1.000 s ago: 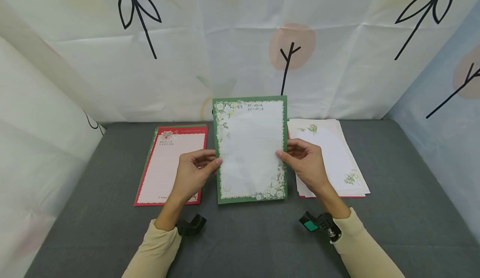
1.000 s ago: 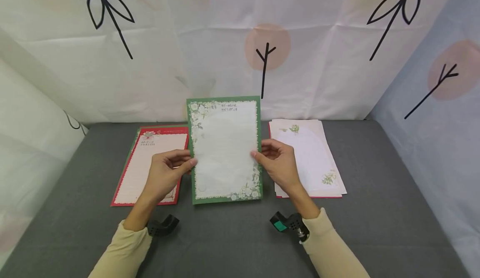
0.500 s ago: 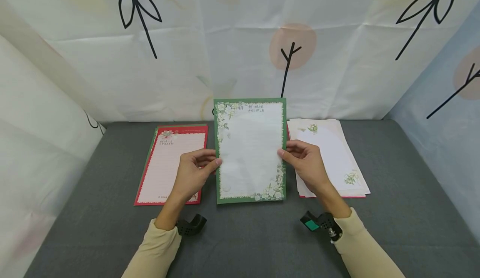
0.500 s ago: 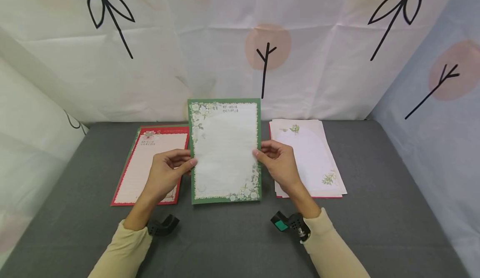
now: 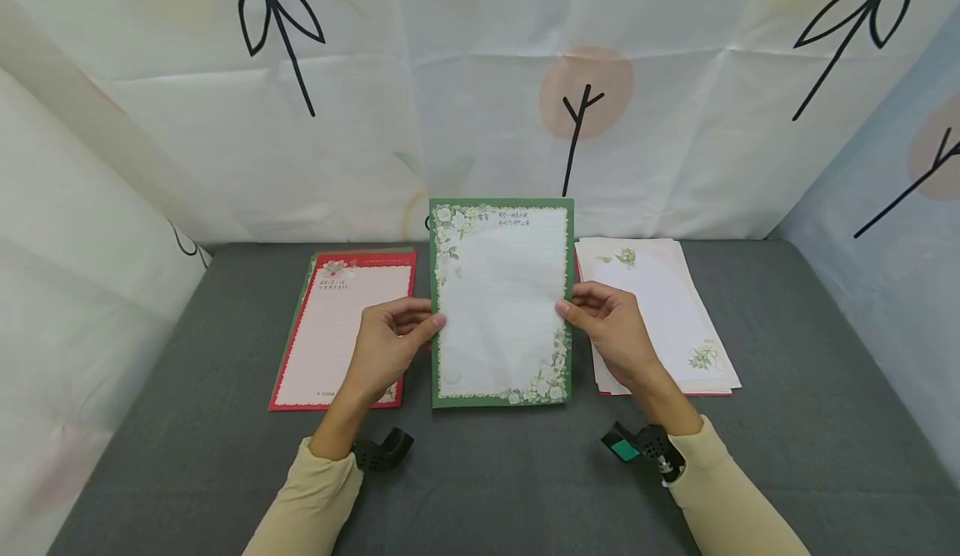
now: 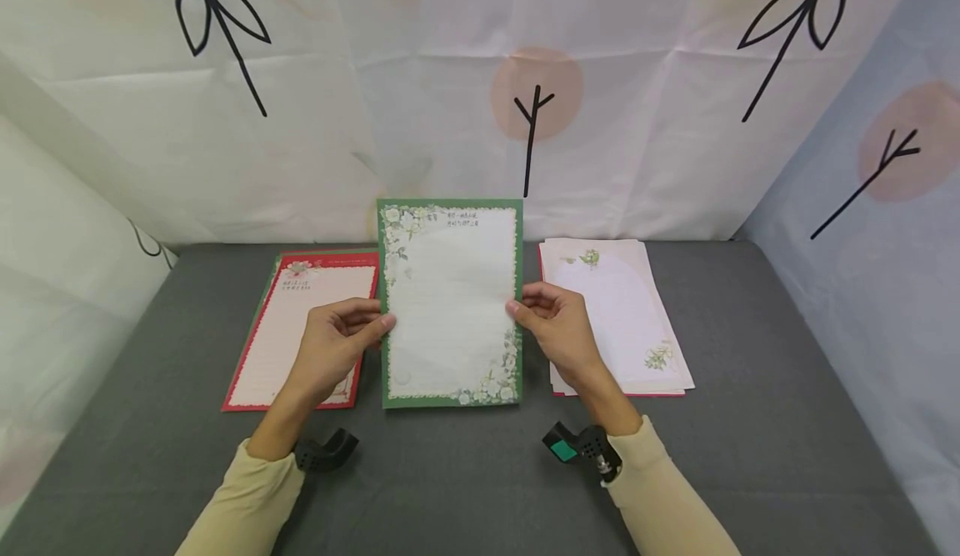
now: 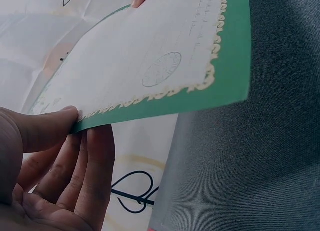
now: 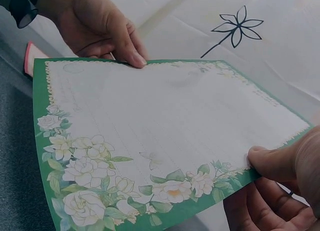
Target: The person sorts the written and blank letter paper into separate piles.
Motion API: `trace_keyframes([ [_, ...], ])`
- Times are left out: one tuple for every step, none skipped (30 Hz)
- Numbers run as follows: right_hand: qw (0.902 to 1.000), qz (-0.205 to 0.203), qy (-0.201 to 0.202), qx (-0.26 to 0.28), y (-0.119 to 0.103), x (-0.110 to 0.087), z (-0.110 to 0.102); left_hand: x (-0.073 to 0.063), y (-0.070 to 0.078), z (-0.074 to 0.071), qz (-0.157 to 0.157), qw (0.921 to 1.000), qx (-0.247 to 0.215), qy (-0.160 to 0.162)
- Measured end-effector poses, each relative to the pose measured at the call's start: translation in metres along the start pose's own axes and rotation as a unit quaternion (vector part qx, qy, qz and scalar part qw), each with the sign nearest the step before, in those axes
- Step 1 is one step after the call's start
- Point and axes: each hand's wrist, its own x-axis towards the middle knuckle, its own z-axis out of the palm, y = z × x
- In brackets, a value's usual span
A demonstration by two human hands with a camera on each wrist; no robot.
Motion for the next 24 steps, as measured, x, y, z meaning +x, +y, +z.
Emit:
trace_keyframes([
  [1.0,0.001,0.0,0.002,-0.0003,-0.0001,0.0002,0.0001,0.0001,0.0002,-0.001,1.0,0.0,0.0],
  [1.0,0.002,-0.001,0.004,-0.0004,-0.0001,0.0003,0.0002,0.0002,0.0003,-0.001,1.0,-0.002,0.001],
  [1.0,0.003,-0.001,0.006,-0.0006,0.0,0.0003,0.0003,0.0005,0.0004,-0.002,1.0,-0.002,0.001],
  [1.0,0.004,0.0,0.007,-0.0007,0.0,0.0003,0.0003,0.0007,0.0005,-0.002,1.0,-0.002,0.001],
  [1.0,0.005,0.0,0.008,-0.001,0.0001,0.0003,0.0002,0.0009,0.0005,-0.003,1.0,-0.001,0.001],
  [0.9999,0.006,0.0,0.008,-0.0012,0.0003,0.0001,0.0002,0.0011,0.0005,-0.005,1.0,-0.002,0.001],
  [0.9999,0.008,0.0,0.008,-0.0014,0.0005,-0.0001,0.0002,0.0012,0.0004,-0.007,1.0,-0.002,0.0],
  [0.9999,0.009,0.0,0.006,-0.0016,0.0006,-0.0005,0.0001,0.0012,0.0001,-0.01,0.9999,-0.002,0.0],
  [1.0,0.009,0.001,0.004,-0.0018,0.0008,-0.0009,0.0001,0.0013,-0.0002,-0.013,0.9999,-0.003,0.0],
  [1.0,0.009,0.001,0.002,-0.0021,0.001,-0.0013,0.0001,0.0015,-0.0007,-0.017,0.9998,-0.005,0.0],
  [1.0,0.008,0.0,0.0,-0.0023,0.0011,-0.0018,0.0003,0.0015,-0.0013,-0.021,0.9998,-0.007,0.001],
  [1.0,0.008,0.0,-0.001,-0.0024,0.0013,-0.0023,0.0005,0.0014,-0.0019,-0.024,0.9997,-0.009,0.001],
  [1.0,0.007,-0.002,-0.001,-0.0023,0.0015,-0.0026,0.0006,0.0012,-0.0026,-0.028,0.9995,-0.011,0.002],
  [1.0,0.006,-0.003,-0.002,-0.0021,0.0016,-0.0029,0.0007,0.001,-0.0033,-0.032,0.9994,-0.014,0.003],
  [1.0,0.005,-0.004,-0.003,-0.0018,0.0017,-0.003,0.0009,0.0005,-0.004,-0.035,0.9992,-0.016,0.003],
  [1.0,0.005,-0.006,-0.004,-0.0016,0.0018,-0.003,0.001,0.0,-0.0046,-0.038,0.9991,-0.018,0.003],
  [0.9999,0.005,-0.008,-0.004,-0.0011,0.002,-0.0031,0.0012,-0.0007,-0.0051,-0.042,0.9989,-0.02,0.001],
  [0.9999,0.006,-0.008,-0.004,-0.0008,0.0021,-0.003,0.0011,-0.001,-0.0056,-0.045,0.9987,-0.023,0.0],
  [0.9999,0.007,-0.008,-0.005,-0.0005,0.0021,-0.0029,0.001,-0.0012,-0.0061,-0.047,0.9986,-0.025,-0.002],
  [0.9999,0.008,-0.008,-0.006,-0.0004,0.002,-0.0028,0.0011,-0.0016,-0.0063,-0.05,0.9984,-0.026,-0.004],
  [0.9999,0.009,-0.007,-0.006,-0.0002,0.0019,-0.0027,0.0012,-0.002,-0.0066,-0.052,0.9983,-0.028,-0.005],
  [0.9999,0.01,-0.006,-0.006,0.0,0.002,-0.0026,0.001,-0.0019,-0.0067,-0.053,0.9981,-0.029,-0.006],
  [0.9999,0.011,-0.006,-0.006,0.0002,0.002,-0.0025,0.0011,-0.002,-0.0068,-0.055,0.998,-0.031,-0.007],
  [0.9999,0.012,-0.005,-0.006,0.0001,0.0019,-0.0025,0.0011,-0.002,-0.007,-0.057,0.9978,-0.032,-0.006],
])
